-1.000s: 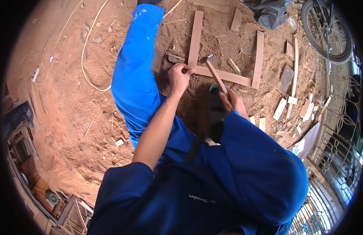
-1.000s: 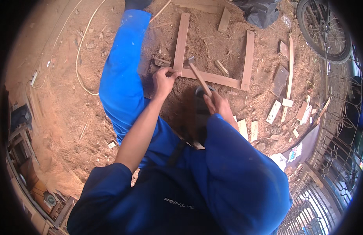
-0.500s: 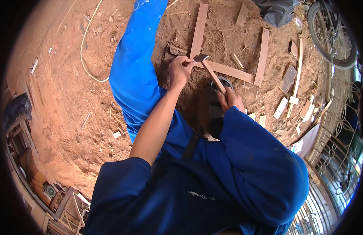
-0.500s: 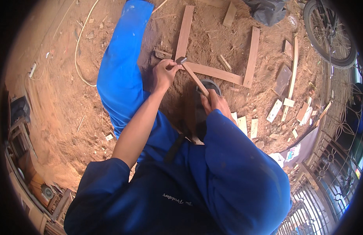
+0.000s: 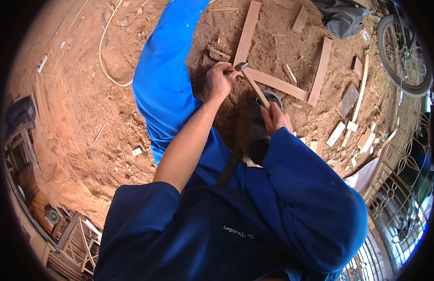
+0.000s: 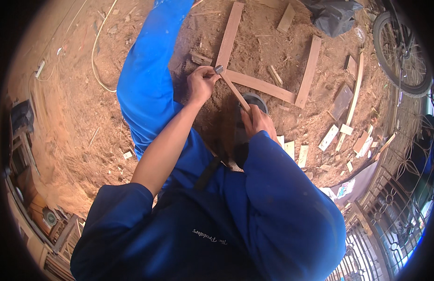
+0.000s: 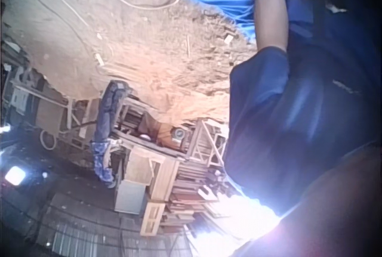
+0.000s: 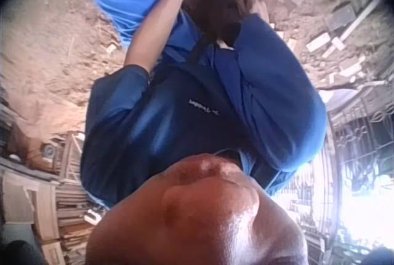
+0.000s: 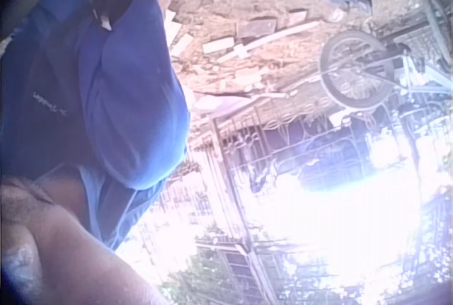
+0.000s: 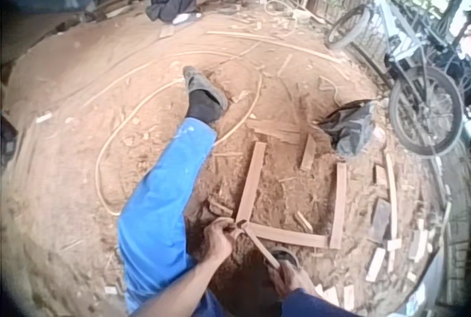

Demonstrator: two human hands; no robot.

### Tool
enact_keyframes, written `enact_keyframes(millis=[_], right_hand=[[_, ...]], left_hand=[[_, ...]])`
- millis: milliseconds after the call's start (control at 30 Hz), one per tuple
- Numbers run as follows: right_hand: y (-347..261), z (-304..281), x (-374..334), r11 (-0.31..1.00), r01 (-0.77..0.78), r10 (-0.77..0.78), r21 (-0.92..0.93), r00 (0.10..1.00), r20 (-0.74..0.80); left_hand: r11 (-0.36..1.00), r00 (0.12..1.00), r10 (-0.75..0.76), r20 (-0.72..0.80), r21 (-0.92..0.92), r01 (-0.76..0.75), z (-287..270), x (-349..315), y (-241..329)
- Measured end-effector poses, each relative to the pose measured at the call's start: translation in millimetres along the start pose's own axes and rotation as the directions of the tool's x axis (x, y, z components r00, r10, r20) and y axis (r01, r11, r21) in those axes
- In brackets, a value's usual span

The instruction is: The person assembles a wooden frame on a dirt floor by aligning thin wooden strips and hammering small nails into the joints to secure them.

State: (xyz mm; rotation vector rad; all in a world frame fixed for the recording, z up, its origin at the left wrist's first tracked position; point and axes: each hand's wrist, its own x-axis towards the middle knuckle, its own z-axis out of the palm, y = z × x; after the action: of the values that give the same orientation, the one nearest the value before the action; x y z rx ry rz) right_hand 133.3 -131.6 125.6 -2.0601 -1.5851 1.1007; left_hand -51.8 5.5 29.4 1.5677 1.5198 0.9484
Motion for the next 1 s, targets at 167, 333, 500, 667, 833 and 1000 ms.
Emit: enact_keyframes(millis=[167,333,500,667,833,1000], right_hand=[[-7,-1,-12,0.989,0.058,-0.04,0.135,0.99,-0.136],[3,9,-10,0.998,0.062,-0.056,0.032,0.985,-0.165],[-5,5,-8,0.998,0.052,-0.046,0.035,0.988,-0.15],[-4,8,-11,0.992,0.103,-0.084,0.079,0.974,-0.21],[0,8,-4,0.997,0.079,-0.077,0.006,0.983,-0.165],[-6,6,-7,0.993,0.117,-0.112,0.023,0.981,-0.161]], left_hand=[[0.99,0.99,0.132,-0.046,-0.038,-0.134,-1,1,-1],[0.994,0.993,0.113,-0.018,0.011,-0.112,0,1,-6],[0.996,0.996,0.084,-0.023,-0.041,-0.085,0,-2,-2],[0.995,0.996,0.086,-0.033,-0.046,-0.088,0,0,-10],[0.998,0.999,0.053,0.005,-0.017,-0.053,-1,1,2],[0.998,0.999,0.053,-0.008,-0.036,-0.053,-3,-1,-5]])
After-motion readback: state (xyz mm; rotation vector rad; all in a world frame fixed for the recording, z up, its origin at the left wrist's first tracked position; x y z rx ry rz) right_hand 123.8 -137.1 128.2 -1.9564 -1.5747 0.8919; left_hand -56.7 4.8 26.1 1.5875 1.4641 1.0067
